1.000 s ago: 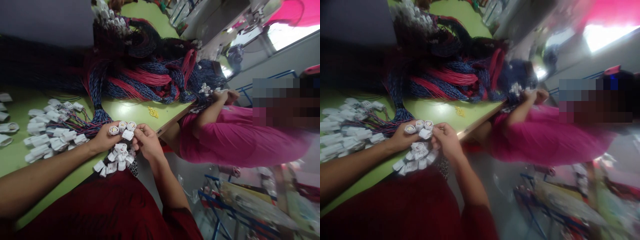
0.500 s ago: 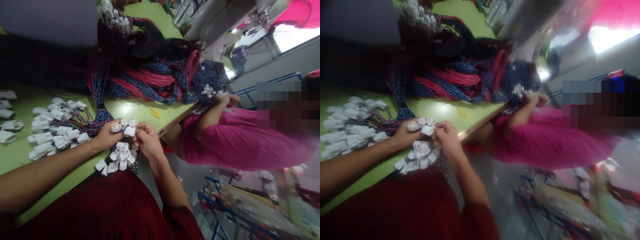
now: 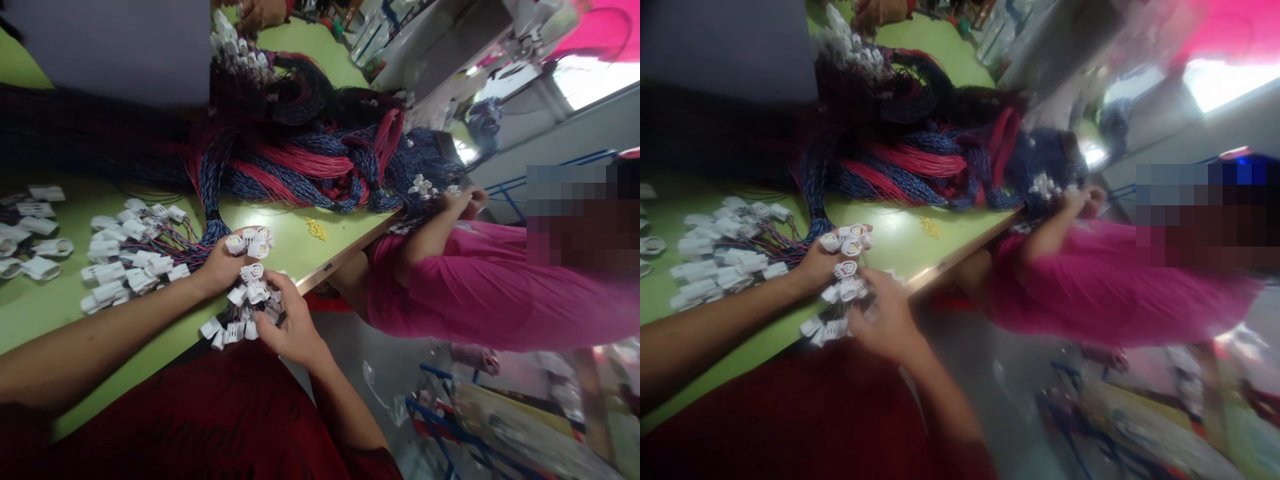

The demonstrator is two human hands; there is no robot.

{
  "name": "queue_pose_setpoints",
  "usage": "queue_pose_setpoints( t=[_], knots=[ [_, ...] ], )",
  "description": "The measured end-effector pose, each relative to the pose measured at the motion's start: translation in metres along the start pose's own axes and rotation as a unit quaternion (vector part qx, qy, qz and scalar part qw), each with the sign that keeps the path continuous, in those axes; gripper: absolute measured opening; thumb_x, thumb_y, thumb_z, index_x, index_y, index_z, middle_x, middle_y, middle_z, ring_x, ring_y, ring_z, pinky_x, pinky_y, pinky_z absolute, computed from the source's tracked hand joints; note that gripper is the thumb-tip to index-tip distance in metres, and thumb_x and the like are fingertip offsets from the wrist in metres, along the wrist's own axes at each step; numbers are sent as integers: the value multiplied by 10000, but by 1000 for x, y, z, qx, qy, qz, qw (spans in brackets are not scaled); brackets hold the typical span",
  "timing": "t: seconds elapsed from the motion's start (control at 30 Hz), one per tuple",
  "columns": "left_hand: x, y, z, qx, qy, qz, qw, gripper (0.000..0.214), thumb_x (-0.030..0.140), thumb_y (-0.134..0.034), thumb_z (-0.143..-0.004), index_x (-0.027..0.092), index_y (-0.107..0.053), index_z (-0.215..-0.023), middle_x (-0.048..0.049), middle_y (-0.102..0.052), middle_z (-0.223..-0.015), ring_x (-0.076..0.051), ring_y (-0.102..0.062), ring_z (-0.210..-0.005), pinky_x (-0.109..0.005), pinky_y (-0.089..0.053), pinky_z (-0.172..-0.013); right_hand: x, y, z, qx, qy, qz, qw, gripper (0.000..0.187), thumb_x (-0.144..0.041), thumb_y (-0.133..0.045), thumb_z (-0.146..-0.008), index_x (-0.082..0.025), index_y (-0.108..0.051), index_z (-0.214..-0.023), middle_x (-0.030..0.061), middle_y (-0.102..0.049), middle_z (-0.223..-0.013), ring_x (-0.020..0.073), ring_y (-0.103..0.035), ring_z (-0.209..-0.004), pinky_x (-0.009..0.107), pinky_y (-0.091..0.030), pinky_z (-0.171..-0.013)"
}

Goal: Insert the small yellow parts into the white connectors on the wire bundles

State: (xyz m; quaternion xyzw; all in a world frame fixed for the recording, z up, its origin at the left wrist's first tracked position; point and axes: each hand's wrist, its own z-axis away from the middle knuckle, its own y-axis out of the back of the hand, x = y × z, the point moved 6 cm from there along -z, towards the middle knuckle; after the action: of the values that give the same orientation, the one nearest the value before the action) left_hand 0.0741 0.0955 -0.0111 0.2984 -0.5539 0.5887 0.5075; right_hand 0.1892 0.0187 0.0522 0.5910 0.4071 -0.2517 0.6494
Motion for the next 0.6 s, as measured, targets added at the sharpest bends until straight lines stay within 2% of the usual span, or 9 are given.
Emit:
queue_pose_setpoints(
  t=[0.07, 0.17, 0.27, 0.37, 0.53, 0.6],
  knots=[
    [-2, -1, -1, -13, 5, 6, 1000, 412, 273, -748, -564, 128, -641, -933, -14, -661, -747, -118, -562, -628, -204, -440, -541, -2, -1, 0, 17, 19, 42, 999, 508, -265, -633, -715, -241, -493, -1203, 89, -607, -1102, 237, -560, -988, 401, -437, -878],
    [-6, 0, -2, 1, 13, 18, 1000, 306, 249, -764, -539, 122, -660, -797, 12, -636, -639, -99, -527, -544, -197, -411, -490, 1, -3, -3, 50, 27, 67, 996, 327, -301, -594, -783, -256, -569, -1105, 73, -646, -1017, 224, -580, -927, 381, -443, -843],
    [-11, 3, -2, 29, 23, 45, 998, 214, 270, -748, -589, 126, -653, -716, 18, -615, -591, -91, -509, -505, -200, -401, -468, 17, -2, -4, 87, -19, 17, 996, 264, -294, -528, -833, -249, -579, -1088, 57, -656, -976, 185, -602, -844, 325, -472, -777],
    [-11, 2, -1, 18, 24, 43, 999, 193, 297, -724, -633, 130, -652, -698, 4, -622, -602, -103, -526, -516, -215, -419, -479, 33, 3, -7, 117, -49, -16, 992, 285, -288, -502, -850, -240, -554, -1126, 53, -650, -998, 168, -610, -844, 298, -488, -764],
    [-4, -5, -1, -43, 30, -3, 999, 247, 240, -770, -526, 117, -657, -708, 20, -610, -559, -114, -526, -496, -219, -428, -486, 21, 13, -17, 103, 83, 95, 987, 267, -209, -469, -858, -251, -586, -1094, 71, -622, -1092, 195, -573, -1026, 359, -454, -908],
    [-2, -6, -2, -55, 28, -9, 998, 265, 230, -769, -512, 113, -656, -721, 18, -627, -584, -117, -543, -520, -215, -439, -511, 16, 16, -21, 94, 106, 127, 982, 252, -211, -467, -857, -241, -603, -1067, 79, -622, -1092, 206, -569, -1035, 376, -462, -909]
  ],
)
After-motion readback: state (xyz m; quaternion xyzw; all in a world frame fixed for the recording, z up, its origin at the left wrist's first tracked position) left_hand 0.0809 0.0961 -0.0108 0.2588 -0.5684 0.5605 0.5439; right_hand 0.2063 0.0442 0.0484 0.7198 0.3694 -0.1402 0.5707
